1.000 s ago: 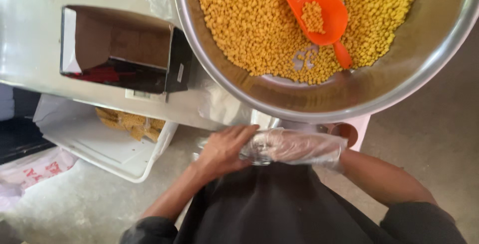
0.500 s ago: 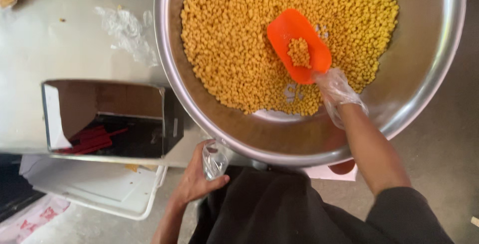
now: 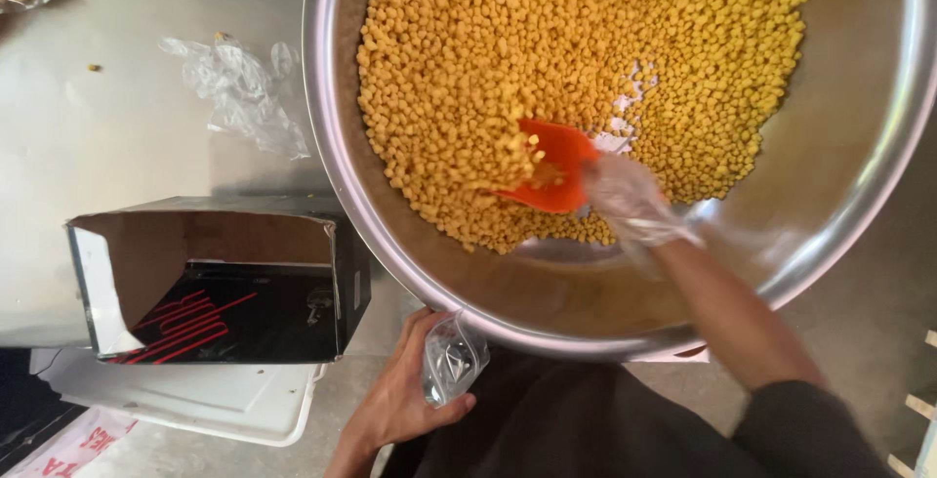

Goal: The person scoops yellow split peas from a large metal bowl into small plastic bags using an orange scoop. They place the filled bags on a digital scale to check weight, then tie the bags shut and place them into a white bin.

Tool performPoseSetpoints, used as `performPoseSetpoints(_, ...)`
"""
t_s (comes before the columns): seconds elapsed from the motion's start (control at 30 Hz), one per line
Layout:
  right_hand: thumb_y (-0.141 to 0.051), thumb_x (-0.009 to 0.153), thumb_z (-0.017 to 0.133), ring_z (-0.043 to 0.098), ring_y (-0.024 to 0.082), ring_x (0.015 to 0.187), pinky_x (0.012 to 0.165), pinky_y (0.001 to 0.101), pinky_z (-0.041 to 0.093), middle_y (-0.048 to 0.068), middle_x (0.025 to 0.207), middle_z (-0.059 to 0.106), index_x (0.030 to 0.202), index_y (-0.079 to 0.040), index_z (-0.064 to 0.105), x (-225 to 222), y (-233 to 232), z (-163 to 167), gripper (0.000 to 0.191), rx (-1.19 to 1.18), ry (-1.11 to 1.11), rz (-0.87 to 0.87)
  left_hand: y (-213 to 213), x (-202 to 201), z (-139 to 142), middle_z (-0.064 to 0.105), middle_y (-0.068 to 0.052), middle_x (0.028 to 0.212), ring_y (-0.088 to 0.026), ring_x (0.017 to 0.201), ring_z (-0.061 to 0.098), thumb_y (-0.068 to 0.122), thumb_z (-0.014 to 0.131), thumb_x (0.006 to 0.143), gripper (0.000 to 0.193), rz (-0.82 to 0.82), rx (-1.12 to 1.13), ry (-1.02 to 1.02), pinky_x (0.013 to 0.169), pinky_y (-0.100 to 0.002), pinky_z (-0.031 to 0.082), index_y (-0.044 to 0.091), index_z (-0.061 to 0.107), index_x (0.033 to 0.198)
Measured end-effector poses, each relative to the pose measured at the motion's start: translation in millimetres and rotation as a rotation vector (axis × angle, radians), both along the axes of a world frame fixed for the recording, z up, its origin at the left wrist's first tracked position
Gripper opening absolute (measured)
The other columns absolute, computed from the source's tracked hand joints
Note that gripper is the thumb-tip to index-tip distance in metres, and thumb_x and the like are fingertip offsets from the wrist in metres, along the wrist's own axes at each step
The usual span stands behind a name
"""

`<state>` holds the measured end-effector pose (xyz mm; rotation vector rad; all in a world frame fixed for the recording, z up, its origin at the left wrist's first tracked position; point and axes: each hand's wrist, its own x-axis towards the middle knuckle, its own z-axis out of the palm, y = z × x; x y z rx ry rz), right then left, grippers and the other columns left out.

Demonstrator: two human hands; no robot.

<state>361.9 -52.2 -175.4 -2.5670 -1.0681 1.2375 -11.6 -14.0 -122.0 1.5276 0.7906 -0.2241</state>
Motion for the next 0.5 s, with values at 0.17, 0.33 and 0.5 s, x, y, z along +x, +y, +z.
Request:
performPoseSetpoints(0.17, -0.044, 0.106, 0.038, 0.061, 0.036, 0.068, 0.071, 0.0503, 0.051, 0.021, 0.073, 0.062, 0.142, -0.016, 0.06, 3.1, -0.8, 30.8, 0.051, 0.134, -0.09, 0.035, -4.2, -1.0, 20.7, 0.041, -0.021, 0.151, -0.038, 0.14, 0.046, 0.031, 0.089, 0.063, 0.106, -0.011, 0.058, 0.011, 0.111, -0.046, 0.042, 0.006, 0.033, 0.149)
performPoseSetpoints(0.33, -0.046, 0.108, 0.035, 0.062, 0.035, 0.064, 0.069, 0.0497, 0.052, 0.02, 0.07, 0.062, 0.138, -0.015, 0.063, 45.8, -48.0, 76.1, 0.051, 0.064, -0.272, 0.001, -18.0, 3.6, 71.9, 0.057, -0.019, 0.137, -0.037, 0.13, 0.057, 0.031, 0.093, 0.059, 0.111, 0.029, 0.238, 0.012, 0.107, -0.044, 0.046, 0.006, 0.034, 0.15)
performPoseSetpoints(0.5, -0.049, 0.112, 0.041, 0.065, 0.039, 0.076, 0.08, 0.0526, 0.051, 0.026, 0.08, 0.066, 0.116, 0.0, 0.071, 64.3, -94.2, 110.2, 0.058, -0.077, -0.317, -0.053, -9.8, 71.5, 85.9, 0.055, -0.027, 0.139, -0.042, 0.13, 0.057, 0.027, 0.093, 0.067, 0.102, 0.103, 0.693, -0.344, 0.109, -0.047, 0.047, -0.003, 0.036, 0.147)
